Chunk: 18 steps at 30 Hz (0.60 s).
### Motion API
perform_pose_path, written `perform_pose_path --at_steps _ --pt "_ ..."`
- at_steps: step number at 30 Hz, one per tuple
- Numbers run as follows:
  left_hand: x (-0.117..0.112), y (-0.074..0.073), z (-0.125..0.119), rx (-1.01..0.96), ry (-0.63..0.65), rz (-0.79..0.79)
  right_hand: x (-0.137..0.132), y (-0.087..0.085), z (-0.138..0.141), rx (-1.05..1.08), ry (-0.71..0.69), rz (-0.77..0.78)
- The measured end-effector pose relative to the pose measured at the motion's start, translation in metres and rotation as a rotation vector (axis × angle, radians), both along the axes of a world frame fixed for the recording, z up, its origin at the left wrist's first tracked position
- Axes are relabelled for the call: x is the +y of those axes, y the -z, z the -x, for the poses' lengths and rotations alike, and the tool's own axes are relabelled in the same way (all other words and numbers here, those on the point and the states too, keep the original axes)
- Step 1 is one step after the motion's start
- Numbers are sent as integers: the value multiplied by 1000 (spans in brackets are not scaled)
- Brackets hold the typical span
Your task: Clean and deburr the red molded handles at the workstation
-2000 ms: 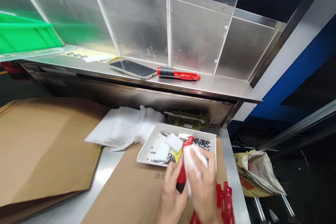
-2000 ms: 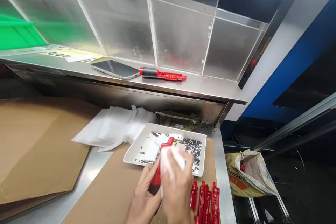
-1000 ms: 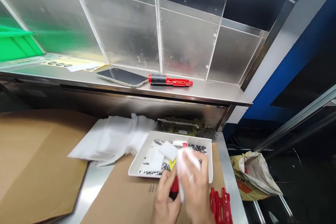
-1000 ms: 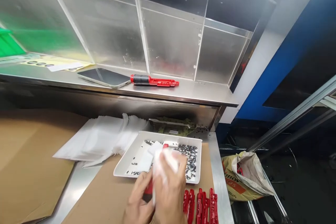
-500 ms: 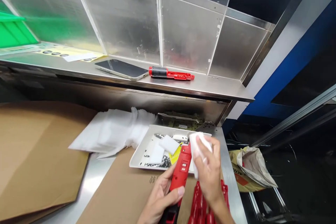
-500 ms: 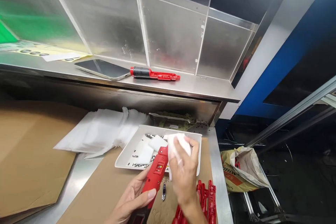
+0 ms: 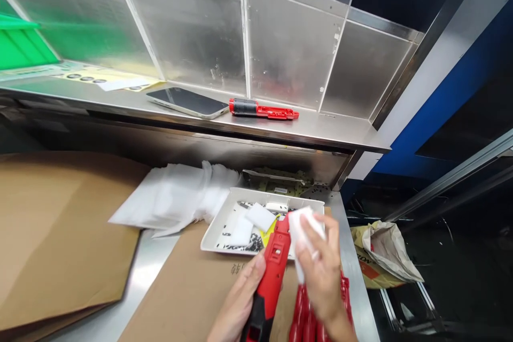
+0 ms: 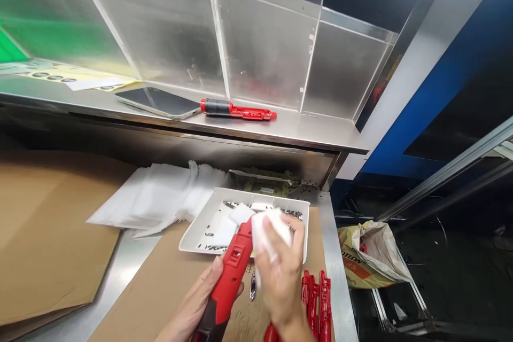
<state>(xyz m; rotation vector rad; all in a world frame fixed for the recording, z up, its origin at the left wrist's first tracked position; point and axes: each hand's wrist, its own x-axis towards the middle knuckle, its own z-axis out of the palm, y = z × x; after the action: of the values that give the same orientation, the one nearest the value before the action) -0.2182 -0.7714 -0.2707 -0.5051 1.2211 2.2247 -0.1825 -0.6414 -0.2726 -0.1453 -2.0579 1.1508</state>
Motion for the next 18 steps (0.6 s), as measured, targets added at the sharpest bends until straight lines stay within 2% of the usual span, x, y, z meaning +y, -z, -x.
perform_pose_path --at_steps 3,5,9,13,16,18 --pt "-6 4 3 4 51 20 7 -1 0 40 -12 -133" --pt "-7 1 4 69 97 8 10 2 -3 54 -39 -239" --pt "-2 -10 5 375 200 80 13 7 -8 15 -51 -249" --pt "1 -5 4 576 253 160 12 3 -5 58 -40 -351" --pt "3 5 3 669 273 236 8 3 1 8 -10 -258" --pt "6 11 1 686 229 271 2 9 3 -1 17 -185"
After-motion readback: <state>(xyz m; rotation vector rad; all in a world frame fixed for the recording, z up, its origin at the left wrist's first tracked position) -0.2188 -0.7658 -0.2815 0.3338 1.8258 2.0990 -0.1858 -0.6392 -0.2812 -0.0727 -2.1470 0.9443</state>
